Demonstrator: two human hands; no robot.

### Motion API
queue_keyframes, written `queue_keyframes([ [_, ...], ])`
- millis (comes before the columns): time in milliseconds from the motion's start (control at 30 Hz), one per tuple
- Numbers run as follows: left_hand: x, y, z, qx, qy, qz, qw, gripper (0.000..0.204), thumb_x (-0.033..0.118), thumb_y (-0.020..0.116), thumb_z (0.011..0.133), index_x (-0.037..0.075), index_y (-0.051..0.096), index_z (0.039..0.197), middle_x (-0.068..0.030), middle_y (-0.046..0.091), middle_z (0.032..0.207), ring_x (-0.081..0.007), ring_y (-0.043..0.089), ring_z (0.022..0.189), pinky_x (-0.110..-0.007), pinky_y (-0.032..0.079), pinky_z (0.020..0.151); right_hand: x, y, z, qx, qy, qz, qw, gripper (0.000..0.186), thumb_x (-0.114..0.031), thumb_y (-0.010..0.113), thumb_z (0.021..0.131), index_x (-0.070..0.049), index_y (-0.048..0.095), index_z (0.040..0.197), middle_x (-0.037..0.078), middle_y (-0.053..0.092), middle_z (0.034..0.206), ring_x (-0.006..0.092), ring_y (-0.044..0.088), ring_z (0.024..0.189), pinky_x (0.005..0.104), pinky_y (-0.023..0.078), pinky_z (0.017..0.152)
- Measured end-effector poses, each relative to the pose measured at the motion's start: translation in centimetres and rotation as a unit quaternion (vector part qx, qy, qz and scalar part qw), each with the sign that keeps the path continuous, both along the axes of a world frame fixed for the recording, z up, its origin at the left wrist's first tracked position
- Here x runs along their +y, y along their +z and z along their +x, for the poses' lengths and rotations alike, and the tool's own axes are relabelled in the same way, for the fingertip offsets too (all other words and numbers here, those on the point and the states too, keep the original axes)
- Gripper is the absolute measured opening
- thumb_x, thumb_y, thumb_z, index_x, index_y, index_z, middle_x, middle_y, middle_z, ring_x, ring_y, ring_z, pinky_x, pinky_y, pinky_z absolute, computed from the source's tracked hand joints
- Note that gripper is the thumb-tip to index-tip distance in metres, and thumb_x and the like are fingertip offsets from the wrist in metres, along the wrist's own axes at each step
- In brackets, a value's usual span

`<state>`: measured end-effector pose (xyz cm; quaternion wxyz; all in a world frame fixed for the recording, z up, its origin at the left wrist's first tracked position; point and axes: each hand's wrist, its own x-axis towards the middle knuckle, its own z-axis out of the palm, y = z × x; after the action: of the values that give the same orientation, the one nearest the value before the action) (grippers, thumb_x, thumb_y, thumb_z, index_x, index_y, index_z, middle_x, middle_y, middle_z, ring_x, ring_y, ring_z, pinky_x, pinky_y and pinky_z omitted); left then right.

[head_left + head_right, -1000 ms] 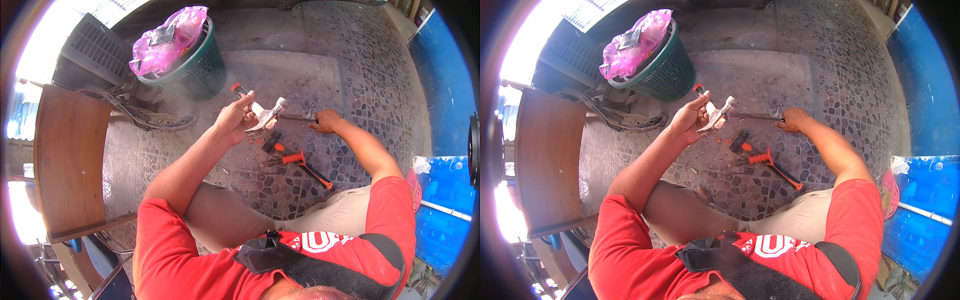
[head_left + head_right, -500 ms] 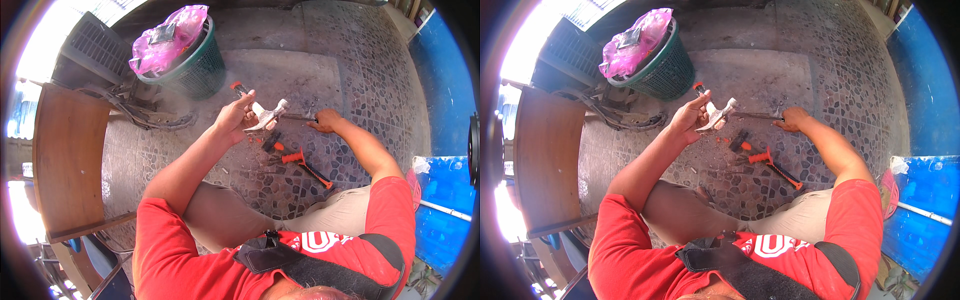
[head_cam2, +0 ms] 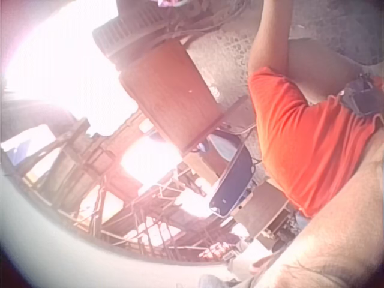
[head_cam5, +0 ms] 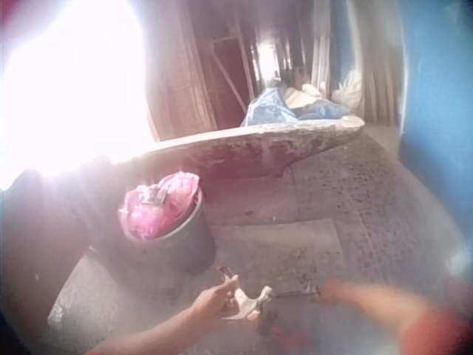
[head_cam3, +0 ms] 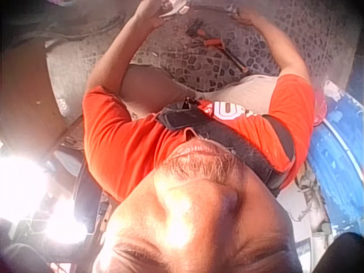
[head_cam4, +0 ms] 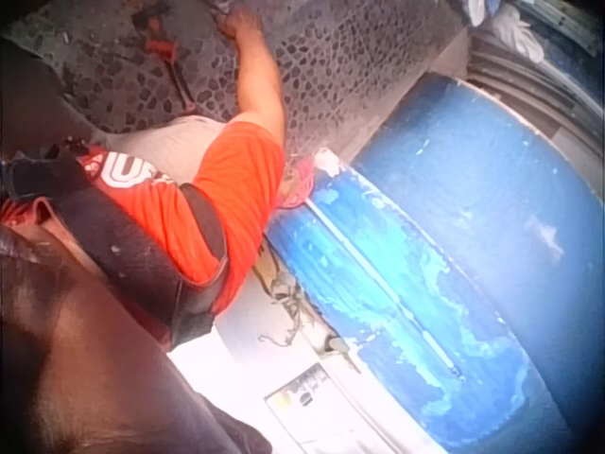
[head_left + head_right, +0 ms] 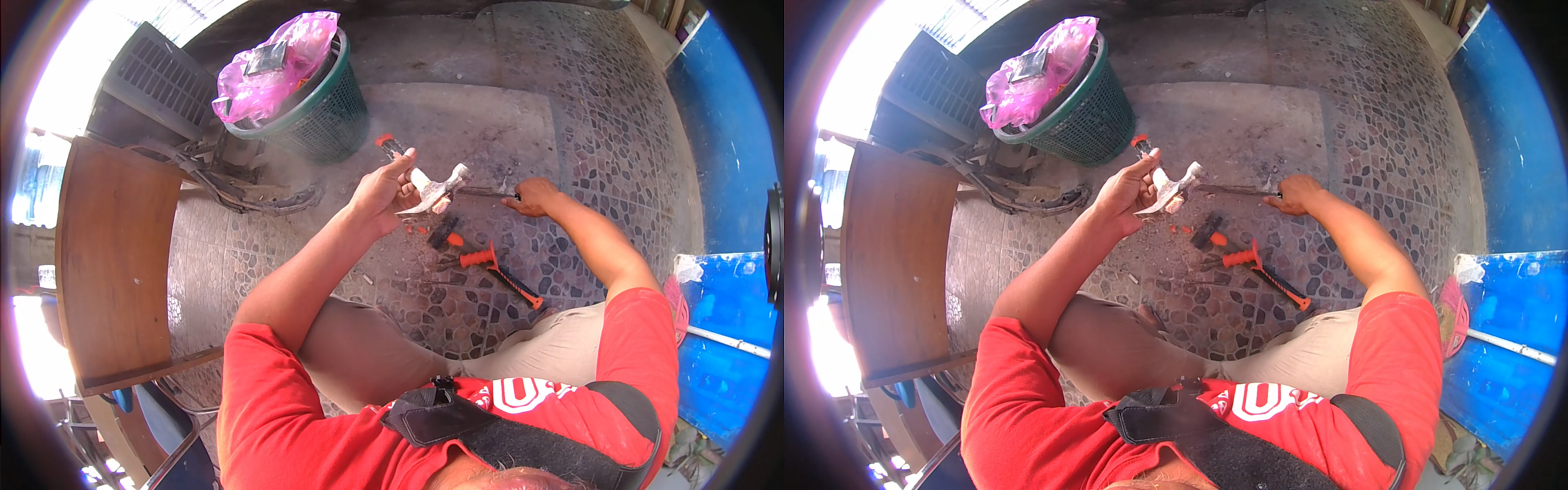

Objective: The person sits on a tiled floor and uses a lighter to heat a metal hammer head. They hold the hammer in one hand and the lighter in the other, applying the flame to the metal surface repeatedly.

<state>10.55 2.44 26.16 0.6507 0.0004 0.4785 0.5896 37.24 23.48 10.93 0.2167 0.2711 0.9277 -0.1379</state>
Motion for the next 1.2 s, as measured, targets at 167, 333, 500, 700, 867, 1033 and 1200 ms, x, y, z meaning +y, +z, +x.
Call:
queue_keyframes([
  [167,0.2,-0.4,0.4,0.023,0.019,-0.006,1.000,0.022,0.025,0.066,0.098,0.007,0.054,0.092,-0.0023,0.060,0.074,-0.0098,0.060,0.059,-0.024,0.055,0.055,0.2,-0.1,0.3,-0.001,0.000,-0.004,1.000,0.068,-0.061,0.047,0.095,0.002,0.073,0.093,0.026,0.070,0.094,0.0436,0.066,0.096,0.0508,0.051,0.087],
  [333,0.2,-0.4,0.2,0.002,0.013,-0.001,1.000,0.021,0.026,0.062,0.100,0.008,0.053,0.093,-0.0049,0.064,0.072,-0.0131,0.065,0.058,-0.027,0.058,0.054,0.1,0.2,0.4,-0.014,-0.003,-0.004,1.000,0.069,-0.062,0.046,0.095,0.001,0.073,0.094,0.025,0.071,0.097,0.0425,0.066,0.099,0.0501,0.051,0.088],
  [500,0.2,-1.2,-0.6,-0.022,0.003,0.013,1.000,0.023,0.028,0.060,0.101,0.009,0.053,0.091,-0.0049,0.065,0.070,-0.0136,0.065,0.055,-0.028,0.059,0.051,-0.1,0.7,-0.2,-0.033,-0.006,-0.011,0.999,0.070,-0.062,0.044,0.096,0.001,0.074,0.096,0.024,0.071,0.100,0.0412,0.066,0.102,0.0493,0.051,0.090],
  [700,0.4,-0.6,-0.1,-0.010,0.014,0.005,1.000,0.022,0.027,0.061,0.101,0.009,0.055,0.091,-0.0034,0.064,0.069,-0.0119,0.064,0.054,-0.027,0.057,0.050,0.1,-0.3,0.3,-0.005,0.002,-0.010,1.000,0.068,-0.061,0.047,0.095,0.001,0.073,0.094,0.026,0.070,0.096,0.0433,0.066,0.098,0.0510,0.051,0.088],
  [867,0.3,-0.3,-0.1,-0.011,0.013,0.004,1.000,0.021,0.027,0.063,0.100,0.009,0.055,0.090,-0.0026,0.064,0.069,-0.0097,0.064,0.054,-0.023,0.055,0.048,0.0,-0.2,0.2,-0.005,-0.002,-0.012,1.000,0.067,-0.061,0.047,0.095,0.001,0.073,0.094,0.026,0.070,0.096,0.0439,0.066,0.098,0.0514,0.051,0.087],
  [1033,0.2,-0.3,-0.2,-0.018,0.010,0.007,1.000,0.022,0.027,0.062,0.100,0.009,0.055,0.090,-0.0029,0.064,0.069,-0.0096,0.064,0.053,-0.023,0.055,0.045,0.0,-0.2,0.1,-0.022,-0.002,-0.017,1.000,0.069,-0.062,0.046,0.095,0.001,0.074,0.096,0.025,0.070,0.099,0.0428,0.066,0.100,0.0505,0.051,0.089],
  [1200,0.4,-0.4,0.0,-0.011,0.016,0.005,1.000,0.022,0.027,0.061,0.101,0.009,0.054,0.090,-0.0032,0.065,0.068,-0.0114,0.065,0.053,-0.026,0.059,0.048,0.1,-0.4,0.3,-0.007,-0.002,-0.016,1.000,0.067,-0.061,0.046,0.095,0.001,0.073,0.094,0.026,0.070,0.097,0.0437,0.066,0.098,0.0513,0.051,0.088],
])
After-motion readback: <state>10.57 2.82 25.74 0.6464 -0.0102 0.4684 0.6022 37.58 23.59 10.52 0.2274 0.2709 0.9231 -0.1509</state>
